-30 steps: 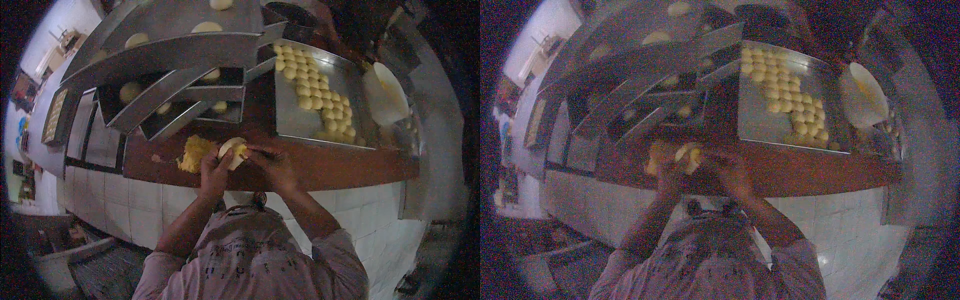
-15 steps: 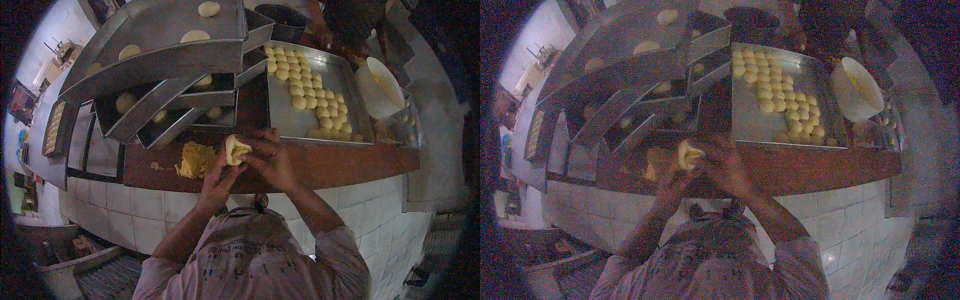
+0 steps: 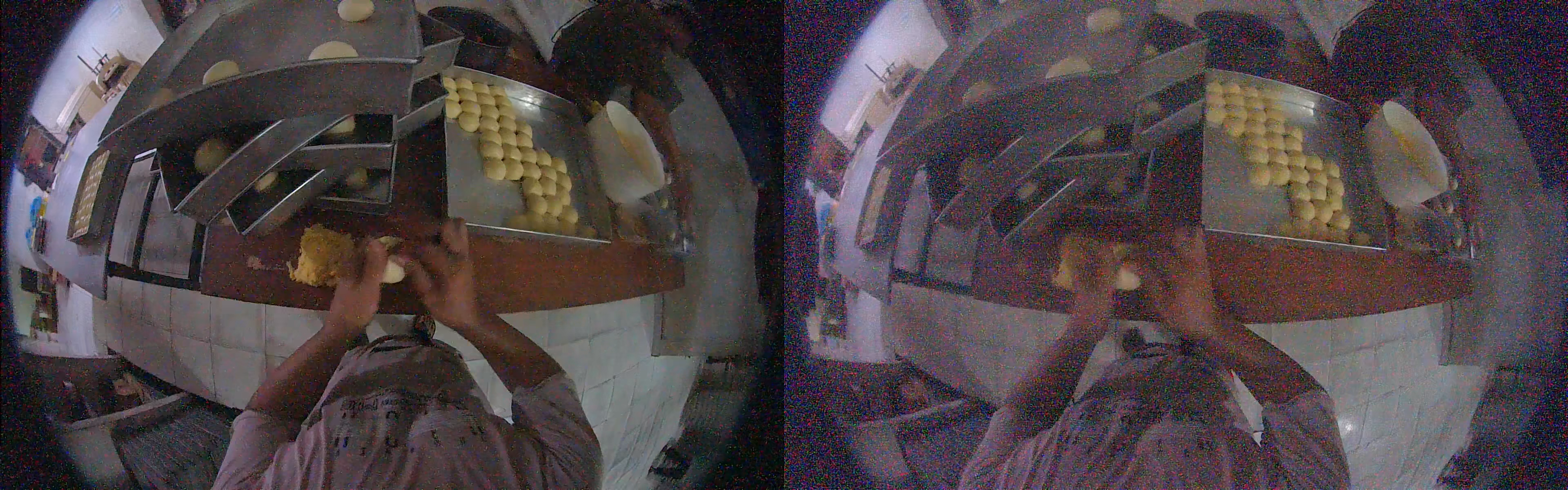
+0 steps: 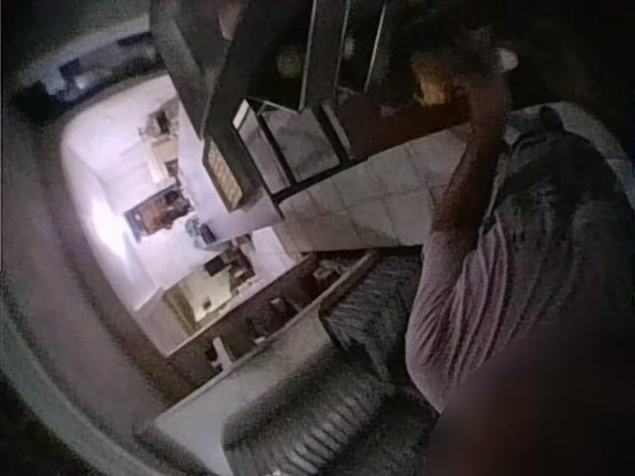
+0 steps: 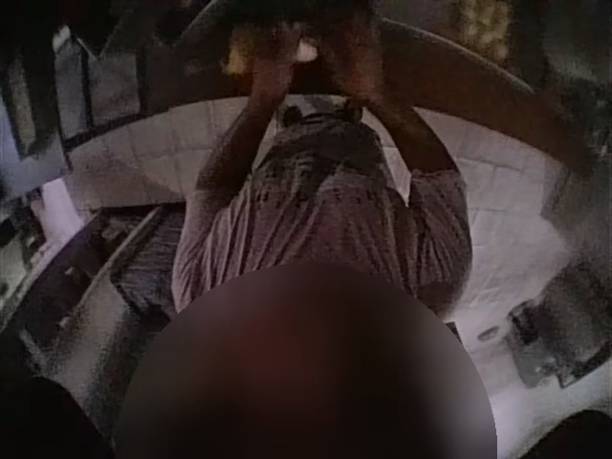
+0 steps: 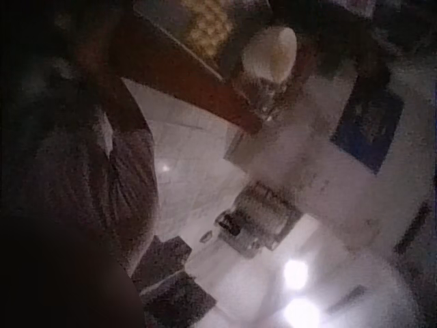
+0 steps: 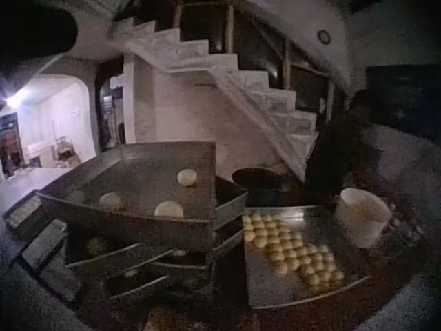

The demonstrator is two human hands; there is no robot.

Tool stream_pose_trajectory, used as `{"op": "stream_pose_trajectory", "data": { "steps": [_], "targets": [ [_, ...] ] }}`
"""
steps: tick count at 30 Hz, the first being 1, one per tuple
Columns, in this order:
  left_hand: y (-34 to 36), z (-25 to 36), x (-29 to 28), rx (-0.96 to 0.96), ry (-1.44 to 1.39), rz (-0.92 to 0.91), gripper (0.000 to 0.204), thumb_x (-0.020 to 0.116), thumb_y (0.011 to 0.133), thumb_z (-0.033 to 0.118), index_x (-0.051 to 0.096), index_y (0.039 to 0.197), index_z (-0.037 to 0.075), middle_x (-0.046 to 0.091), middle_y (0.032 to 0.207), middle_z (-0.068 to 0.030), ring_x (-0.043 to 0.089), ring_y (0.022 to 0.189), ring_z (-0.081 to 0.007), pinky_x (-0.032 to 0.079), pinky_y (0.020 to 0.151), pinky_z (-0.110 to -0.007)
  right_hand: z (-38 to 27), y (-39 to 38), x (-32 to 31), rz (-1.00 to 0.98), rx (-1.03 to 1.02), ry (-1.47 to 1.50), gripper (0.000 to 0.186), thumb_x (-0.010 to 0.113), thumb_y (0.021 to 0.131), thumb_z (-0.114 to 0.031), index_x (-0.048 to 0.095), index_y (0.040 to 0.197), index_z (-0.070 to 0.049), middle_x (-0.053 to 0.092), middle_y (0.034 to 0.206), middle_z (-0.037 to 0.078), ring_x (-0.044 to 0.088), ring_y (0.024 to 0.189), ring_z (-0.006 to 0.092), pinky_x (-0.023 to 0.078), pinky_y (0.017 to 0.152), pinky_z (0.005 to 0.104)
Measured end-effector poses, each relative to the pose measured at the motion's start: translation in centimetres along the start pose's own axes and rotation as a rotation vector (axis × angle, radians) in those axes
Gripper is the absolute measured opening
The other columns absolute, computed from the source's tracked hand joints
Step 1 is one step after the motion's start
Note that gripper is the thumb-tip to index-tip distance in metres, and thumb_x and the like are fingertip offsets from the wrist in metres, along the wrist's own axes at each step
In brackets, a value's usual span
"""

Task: The person prepares bread rolls by filling dough pieces with a yellow paste and placing them onto metal trays.

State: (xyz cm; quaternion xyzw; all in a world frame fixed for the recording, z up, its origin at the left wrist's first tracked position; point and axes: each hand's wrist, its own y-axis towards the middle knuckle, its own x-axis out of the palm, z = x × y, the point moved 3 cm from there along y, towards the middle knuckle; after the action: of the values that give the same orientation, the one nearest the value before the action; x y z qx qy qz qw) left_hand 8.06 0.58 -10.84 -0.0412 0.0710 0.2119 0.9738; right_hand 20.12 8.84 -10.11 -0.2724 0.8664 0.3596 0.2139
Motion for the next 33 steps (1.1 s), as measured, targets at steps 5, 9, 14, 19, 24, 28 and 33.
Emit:
{"op": "stream_pose_trajectory", "data": {
  "steps": [5,9,14,19,24,28,33],
  "targets": [
    [1.3,-5.6,0.8,0.339,0.377,-0.015,0.035,0.041,0.1,0.026,0.046,0.125,0.002,0.054,0.111,-0.0134,0.054,0.101,-0.0226,0.041,0.092,-0.035,1.4,0.5,0.2,-0.074,0.384,0.426,0.022,0.069,0.077,-0.013,0.066,0.097,-0.008,0.057,0.104,0.007,0.05,0.103,0.0273,0.034,0.094,0.0477],
    [1.8,-3.9,-1.0,-0.162,-0.201,-0.215,0.039,0.041,0.098,0.035,0.05,0.123,0.006,0.054,0.112,-0.0121,0.054,0.102,-0.0228,0.039,0.095,-0.037,-1.3,0.0,-1.0,-0.131,-0.105,-0.127,0.021,0.07,0.077,-0.015,0.067,0.096,-0.009,0.06,0.103,0.008,0.051,0.107,0.0251,0.038,0.093,0.0385],
    [0.8,-7.7,-0.8,0.07,0.33,-0.139,0.053,0.043,0.095,0.046,0.047,0.127,0.004,0.053,0.118,-0.0126,0.052,0.106,-0.0218,0.039,0.096,-0.038,1.3,-0.1,-1.8,-0.125,0.31,0.476,0.022,0.069,0.08,-0.02,0.068,0.1,-0.011,0.06,0.109,0.01,0.051,0.109,0.0284,0.029,0.102,0.0447],
    [1.8,-4.2,-0.3,-0.302,-0.328,-0.27,0.059,0.043,0.095,0.047,0.042,0.132,0.002,0.05,0.124,-0.0145,0.048,0.115,-0.0227,0.035,0.099,-0.038,2.0,-0.9,-0.7,-0.006,0.159,0.368,0.019,0.07,0.079,-0.02,0.069,0.095,-0.009,0.06,0.108,0.009,0.051,0.108,0.0252,0.033,0.099,0.0403],
    [2.2,-3.7,0.1,-0.248,-0.439,-0.416,0.056,0.042,0.095,0.047,0.044,0.129,0.002,0.049,0.125,-0.013,0.047,0.114,-0.0217,0.036,0.098,-0.037,1.5,-1.1,-2.4,-0.02,0.033,0.251,0.022,0.068,0.08,-0.022,0.068,0.098,-0.009,0.059,0.107,0.01,0.048,0.112,0.0267,0.034,0.098,0.042],
    [1.4,-4.5,1.6,-0.325,0.007,-0.088,0.054,0.04,0.096,0.047,0.048,0.125,0.002,0.05,0.124,-0.0122,0.048,0.112,-0.0212,0.038,0.095,-0.036,2.3,-1.8,-1.1,0.026,0.381,0.379,0.026,0.068,0.079,-0.022,0.067,0.102,-0.01,0.058,0.104,0.011,0.045,0.114,0.0292,0.035,0.096,0.0441],
    [2.7,-4.1,-2.2,-0.227,-0.065,-0.206,0.06,0.036,0.095,0.053,0.047,0.128,0.005,0.051,0.125,-0.0117,0.05,0.111,-0.0229,0.039,0.097,-0.037,-2.3,-1.3,-1.8,0.004,-0.18,-0.057,0.025,0.067,0.078,-0.019,0.066,0.101,-0.01,0.058,0.103,0.012,0.043,0.116,0.0311,0.037,0.096,0.0436]
  ]
}}
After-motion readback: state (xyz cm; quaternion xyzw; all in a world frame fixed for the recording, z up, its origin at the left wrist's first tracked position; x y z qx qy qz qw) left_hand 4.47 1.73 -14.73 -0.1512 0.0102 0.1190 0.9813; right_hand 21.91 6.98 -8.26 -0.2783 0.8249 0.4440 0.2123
